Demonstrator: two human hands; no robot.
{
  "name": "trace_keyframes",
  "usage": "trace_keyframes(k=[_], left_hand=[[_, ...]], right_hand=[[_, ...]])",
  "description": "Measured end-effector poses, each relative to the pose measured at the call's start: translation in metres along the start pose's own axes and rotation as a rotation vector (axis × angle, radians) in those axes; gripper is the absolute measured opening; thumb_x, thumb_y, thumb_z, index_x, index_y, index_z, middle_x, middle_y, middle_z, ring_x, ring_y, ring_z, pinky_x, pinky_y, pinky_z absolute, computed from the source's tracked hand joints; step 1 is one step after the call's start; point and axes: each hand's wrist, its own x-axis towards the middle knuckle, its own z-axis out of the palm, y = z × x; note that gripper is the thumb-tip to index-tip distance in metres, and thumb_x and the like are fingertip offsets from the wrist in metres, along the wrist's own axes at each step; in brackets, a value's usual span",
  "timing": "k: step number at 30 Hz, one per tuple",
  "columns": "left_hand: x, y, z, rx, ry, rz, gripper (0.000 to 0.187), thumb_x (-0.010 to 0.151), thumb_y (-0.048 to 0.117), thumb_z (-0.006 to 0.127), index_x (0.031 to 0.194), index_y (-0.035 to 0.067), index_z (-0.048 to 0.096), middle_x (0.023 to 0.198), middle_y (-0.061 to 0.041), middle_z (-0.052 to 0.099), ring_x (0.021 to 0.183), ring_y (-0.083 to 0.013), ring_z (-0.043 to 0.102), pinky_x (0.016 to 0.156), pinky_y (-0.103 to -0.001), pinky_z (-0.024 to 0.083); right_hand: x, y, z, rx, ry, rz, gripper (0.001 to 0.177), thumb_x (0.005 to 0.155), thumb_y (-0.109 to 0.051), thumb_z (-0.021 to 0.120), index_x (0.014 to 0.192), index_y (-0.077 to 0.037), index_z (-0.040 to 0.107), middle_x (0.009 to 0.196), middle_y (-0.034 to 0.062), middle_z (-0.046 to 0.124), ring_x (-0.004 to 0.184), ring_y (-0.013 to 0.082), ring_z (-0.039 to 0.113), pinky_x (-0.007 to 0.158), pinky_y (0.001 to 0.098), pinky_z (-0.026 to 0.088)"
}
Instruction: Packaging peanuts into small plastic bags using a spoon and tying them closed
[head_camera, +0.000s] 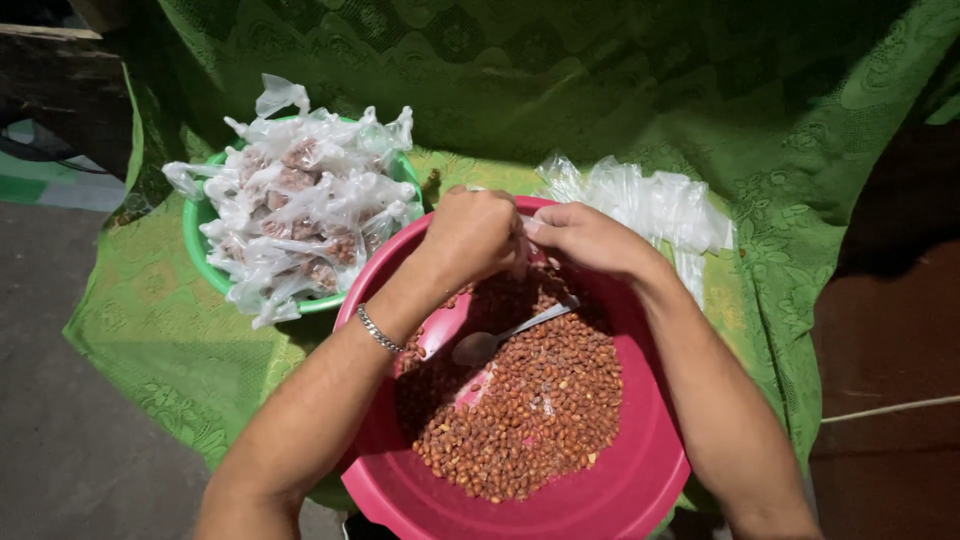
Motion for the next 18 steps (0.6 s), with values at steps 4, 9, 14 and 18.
trace_keyframes(k=[4,9,14,18], left_hand=[[-0.002,0.004,-0.021,-0.343,-0.245,-0.254,0.019,0.075,0.041,0.071,0.085,0.028,0.082,0.083,-0.005,0.077,0.093,-0.0375,0.074,0.082,-0.050,0.059],[-0.001,0.005,-0.042,-0.538,-0.289,-0.467,0.027,0.073,0.045,0.072,0.089,0.026,0.080,0.093,-0.010,0.078,0.103,-0.0390,0.072,0.088,-0.052,0.057],[0.000,0.011,-0.037,-0.404,-0.263,-0.454,0.031,0.077,0.047,0.071,0.089,0.021,0.082,0.088,-0.014,0.076,0.098,-0.0411,0.073,0.086,-0.052,0.058],[-0.002,0.015,-0.054,-0.564,-0.274,-0.524,0.028,0.077,0.036,0.074,0.087,0.012,0.082,0.086,-0.020,0.075,0.096,-0.0429,0.074,0.085,-0.053,0.056]], right_hand=[[0.015,0.017,-0.006,0.040,0.013,-0.010,0.031,0.100,-0.028,0.060,0.078,-0.006,0.066,0.055,0.0068,0.058,0.045,0.0138,0.046,0.046,0.0264,0.035],[0.013,0.018,-0.001,0.199,0.059,-0.027,0.028,0.100,-0.024,0.061,0.081,-0.004,0.064,0.055,0.0129,0.061,0.037,0.0176,0.053,0.041,0.0273,0.039],[0.015,0.022,0.006,0.307,0.021,0.021,0.029,0.102,-0.027,0.059,0.086,-0.004,0.062,0.059,0.0173,0.064,0.040,0.0220,0.062,0.041,0.0300,0.046],[0.015,0.011,0.009,0.431,0.061,0.108,0.026,0.102,-0.026,0.059,0.090,-0.004,0.058,0.072,0.0157,0.068,0.060,0.0239,0.074,0.057,0.0361,0.061]])
